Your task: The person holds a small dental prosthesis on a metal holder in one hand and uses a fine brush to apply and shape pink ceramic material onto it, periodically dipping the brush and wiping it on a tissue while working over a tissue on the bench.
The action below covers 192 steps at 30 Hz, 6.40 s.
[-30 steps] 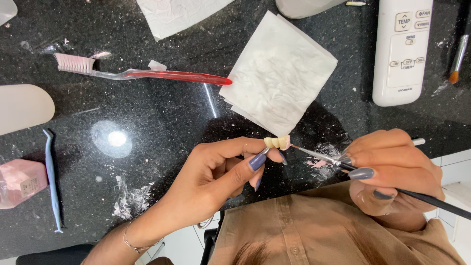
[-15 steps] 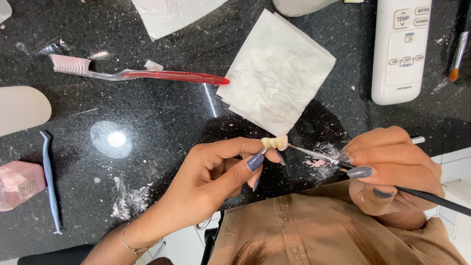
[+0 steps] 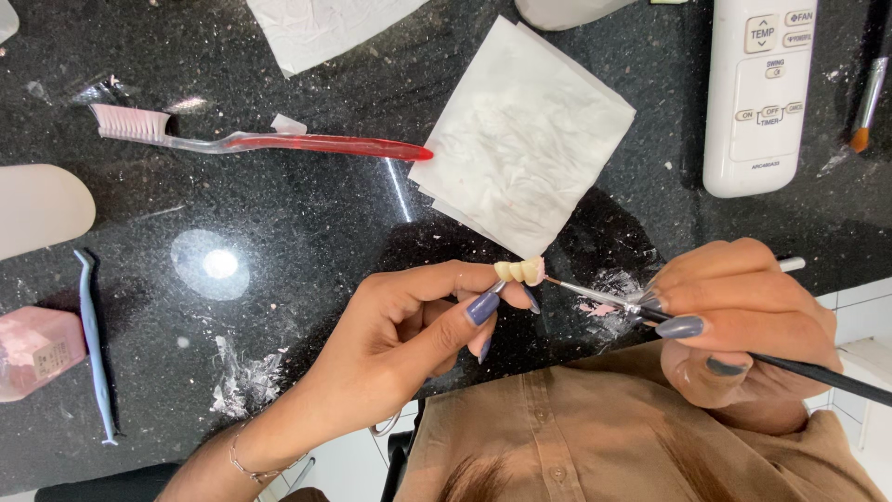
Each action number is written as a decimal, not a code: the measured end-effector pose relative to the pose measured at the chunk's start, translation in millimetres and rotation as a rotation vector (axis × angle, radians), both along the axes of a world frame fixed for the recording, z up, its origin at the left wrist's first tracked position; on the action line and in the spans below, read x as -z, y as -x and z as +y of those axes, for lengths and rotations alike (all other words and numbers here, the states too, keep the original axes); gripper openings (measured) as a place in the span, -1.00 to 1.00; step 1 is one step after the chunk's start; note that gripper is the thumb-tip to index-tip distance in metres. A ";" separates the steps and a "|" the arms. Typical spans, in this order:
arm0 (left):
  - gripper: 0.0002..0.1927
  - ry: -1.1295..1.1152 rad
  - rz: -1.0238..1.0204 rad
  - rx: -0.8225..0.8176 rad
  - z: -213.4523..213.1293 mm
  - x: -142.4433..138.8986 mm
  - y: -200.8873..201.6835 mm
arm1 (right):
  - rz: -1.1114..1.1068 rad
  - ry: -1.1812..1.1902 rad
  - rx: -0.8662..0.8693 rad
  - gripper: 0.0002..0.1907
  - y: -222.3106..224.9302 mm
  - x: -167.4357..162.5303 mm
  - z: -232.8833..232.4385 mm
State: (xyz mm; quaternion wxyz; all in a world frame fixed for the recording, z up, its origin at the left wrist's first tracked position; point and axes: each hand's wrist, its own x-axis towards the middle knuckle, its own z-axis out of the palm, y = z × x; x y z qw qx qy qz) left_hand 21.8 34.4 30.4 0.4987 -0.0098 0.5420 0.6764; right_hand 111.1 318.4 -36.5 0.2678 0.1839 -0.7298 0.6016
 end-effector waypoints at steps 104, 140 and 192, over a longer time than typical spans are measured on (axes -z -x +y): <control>-0.70 0.031 -0.030 0.013 0.6 -1.3 1.2 | 0.142 0.055 0.002 -0.75 17.0 -1.0 -11.6; -0.68 0.022 -0.029 0.014 -0.1 -0.9 -0.2 | 0.021 -0.075 -0.034 -0.74 19.9 -17.5 -10.2; -0.67 0.019 -0.042 0.006 -2.3 -0.8 -1.6 | 0.006 -0.056 -0.025 -0.74 11.2 -12.7 -6.0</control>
